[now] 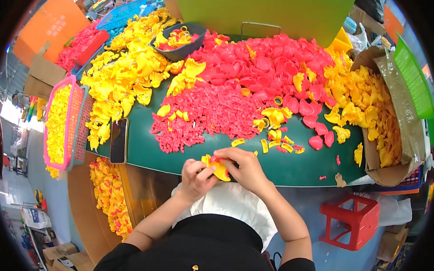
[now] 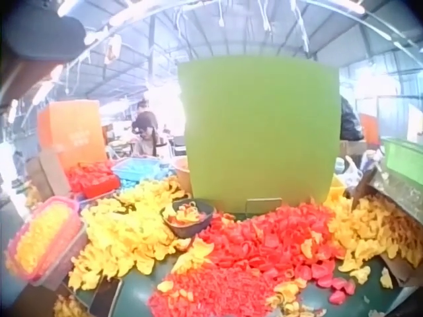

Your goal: Assembling small pink and yellow rubber toy components at a factory workbench.

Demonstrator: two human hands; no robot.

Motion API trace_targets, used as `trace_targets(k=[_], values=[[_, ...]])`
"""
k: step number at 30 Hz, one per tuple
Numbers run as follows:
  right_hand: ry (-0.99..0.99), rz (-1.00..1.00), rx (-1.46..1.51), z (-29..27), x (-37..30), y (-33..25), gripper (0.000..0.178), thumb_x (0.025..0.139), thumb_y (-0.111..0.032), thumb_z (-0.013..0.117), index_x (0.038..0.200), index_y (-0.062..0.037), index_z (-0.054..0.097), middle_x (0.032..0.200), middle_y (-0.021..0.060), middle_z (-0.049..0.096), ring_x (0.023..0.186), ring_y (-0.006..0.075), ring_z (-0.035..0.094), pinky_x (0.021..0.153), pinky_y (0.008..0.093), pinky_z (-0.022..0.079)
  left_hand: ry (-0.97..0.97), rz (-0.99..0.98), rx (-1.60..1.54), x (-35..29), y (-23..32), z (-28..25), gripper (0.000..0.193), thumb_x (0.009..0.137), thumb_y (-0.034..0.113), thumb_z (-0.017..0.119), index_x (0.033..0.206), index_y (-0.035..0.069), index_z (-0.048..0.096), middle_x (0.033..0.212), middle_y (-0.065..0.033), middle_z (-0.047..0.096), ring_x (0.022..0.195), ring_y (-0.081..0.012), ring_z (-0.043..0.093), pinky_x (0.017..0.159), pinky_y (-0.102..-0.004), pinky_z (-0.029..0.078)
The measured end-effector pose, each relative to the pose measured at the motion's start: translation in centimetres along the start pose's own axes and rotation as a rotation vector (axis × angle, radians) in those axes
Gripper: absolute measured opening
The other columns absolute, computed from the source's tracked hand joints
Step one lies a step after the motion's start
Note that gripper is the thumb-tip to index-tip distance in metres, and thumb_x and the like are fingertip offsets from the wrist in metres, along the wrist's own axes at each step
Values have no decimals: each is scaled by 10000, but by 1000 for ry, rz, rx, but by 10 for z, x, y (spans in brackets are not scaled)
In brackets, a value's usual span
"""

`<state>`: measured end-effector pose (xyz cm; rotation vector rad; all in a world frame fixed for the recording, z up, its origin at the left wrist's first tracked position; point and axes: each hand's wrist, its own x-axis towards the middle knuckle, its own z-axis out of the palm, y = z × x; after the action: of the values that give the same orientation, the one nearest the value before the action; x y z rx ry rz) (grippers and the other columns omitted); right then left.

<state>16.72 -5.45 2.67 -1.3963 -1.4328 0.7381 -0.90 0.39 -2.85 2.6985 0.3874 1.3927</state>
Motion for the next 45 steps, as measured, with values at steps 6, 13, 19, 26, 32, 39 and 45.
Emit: trace_targets(k=[6,13,19,26,32,39,45], values=[[-81,-152,-130,-21,-6,13,252,805,11,655,1044,-59,696,1076,93,680,941,272,664,800,350,539,-267,-379,-419,45,7,-17,983,636,391,870,1407,56,361,1360,-179,431,1180,-339,468,1001,-439,399],[258,-243,-341,-62,-13,4,259,803,-98,708,1056,-57,676,1054,92,634,1017,276,590,862,395,482,-278,-523,-332,30,3,-13,770,622,117,867,1302,39,515,1153,-134,591,1036,-294,571,933,-386,446],[957,249,-809,-250,-77,58,220,859,-90,638,1062,-14,675,1044,134,681,974,282,645,903,352,481,-306,-445,-271,43,10,-6,722,603,41,846,1254,33,536,1152,-127,564,1146,-294,510,994,-381,398],[811,356,-1410,-334,-67,101,354,782,-108,725,1126,-48,665,1146,151,646,1101,369,563,967,423,442,-367,-529,-334,37,11,-14,717,627,13,829,1274,31,521,1199,-136,541,1121,-274,540,968,-359,434],[691,481,-1185,-366,-59,89,436,734,-163,772,1117,11,656,1067,198,676,968,304,659,850,381,506,-226,-1142,-1101,47,8,-23,731,714,-5,807,1348,15,444,1257,-102,515,1129,-179,544,1007,-314,429],[1066,289,36,-387,-87,89,333,914,-49,600,1242,1,569,1148,87,591,1046,172,591,893,262,495,-74,-1263,-1940,59,8,-15,442,1052,343,331,1401,72,357,1323,-145,516,1095,-203,562,839,-336,479],[900,31,471,-313,-61,45,416,940,-41,483,1349,33,450,1258,125,550,1086,221,587,942,340,493,-74,-1405,-1800,61,11,-32,444,1011,237,444,1409,62,355,1376,-204,476,1253,-271,516,962,-426,504]])
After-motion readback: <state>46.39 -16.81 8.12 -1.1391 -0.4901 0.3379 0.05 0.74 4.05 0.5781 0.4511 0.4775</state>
